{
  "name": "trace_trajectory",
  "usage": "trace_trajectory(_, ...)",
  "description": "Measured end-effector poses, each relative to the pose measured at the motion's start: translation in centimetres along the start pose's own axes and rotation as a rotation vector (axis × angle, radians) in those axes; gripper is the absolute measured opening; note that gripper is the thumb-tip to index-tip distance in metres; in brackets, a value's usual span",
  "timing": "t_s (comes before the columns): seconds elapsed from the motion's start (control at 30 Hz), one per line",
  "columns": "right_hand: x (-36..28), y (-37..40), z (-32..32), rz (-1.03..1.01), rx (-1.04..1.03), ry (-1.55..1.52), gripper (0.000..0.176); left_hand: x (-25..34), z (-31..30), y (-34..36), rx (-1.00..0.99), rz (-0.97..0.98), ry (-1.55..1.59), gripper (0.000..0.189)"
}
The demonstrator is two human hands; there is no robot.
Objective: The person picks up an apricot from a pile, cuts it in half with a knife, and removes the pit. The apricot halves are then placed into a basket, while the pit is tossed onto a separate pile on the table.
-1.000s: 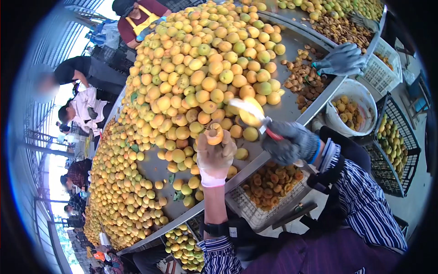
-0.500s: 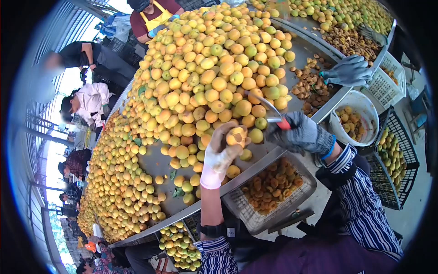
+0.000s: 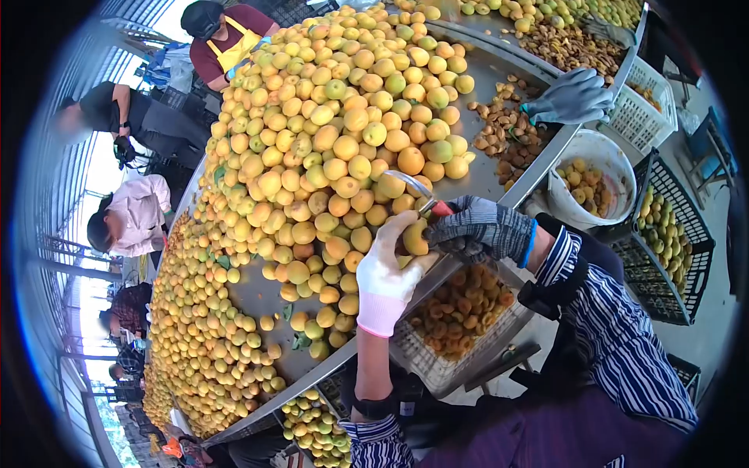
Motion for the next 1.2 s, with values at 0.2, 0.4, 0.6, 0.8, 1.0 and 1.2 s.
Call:
trace_trajectory(0.2,-3.2,3.2,0.7,-0.247,-0.352,-0.359,0.020,-1.0,0.2,-0.2,-0.046,-0.021,0.807,0.051)
trace_trajectory(0.4,-8.4,5.5,-5.9,-0.641,0.062,-0.076,0.029,-2.7,3.0,-0.1,-0.051,-0.304,1.603,0.062)
trace_trajectory(0.6,-10.9,8.0,-10.4,-0.661,1.013,1.105,0.032,-1.9,5.2,-0.6,-0.134,-0.365,1.642,0.065)
trace_trajectory(0.8,-8.5,5.7,-4.2,-0.863,0.231,-0.399,0.018,-0.2,8.5,-0.4,-0.120,-0.548,1.552,0.064)
trace_trajectory(1.0,-8.4,4.8,-0.5,-0.875,-0.052,-0.588,0.018,1.7,10.3,0.5,-0.360,-0.391,1.657,0.062)
trace_trajectory(1.2,-7.2,4.6,1.0,-0.818,0.160,-0.237,0.022,2.7,8.0,1.4,-0.194,-0.307,0.926,0.054)
Point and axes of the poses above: each hand's wrist, its own y-axis away from the middle knuckle, its own z-axis out of the palm, x = y × z, the point moved 7 cm from there along -y, towards the middle knuckle, and after that the axes turned 6 degrees about -x, right-handed, at the moved point
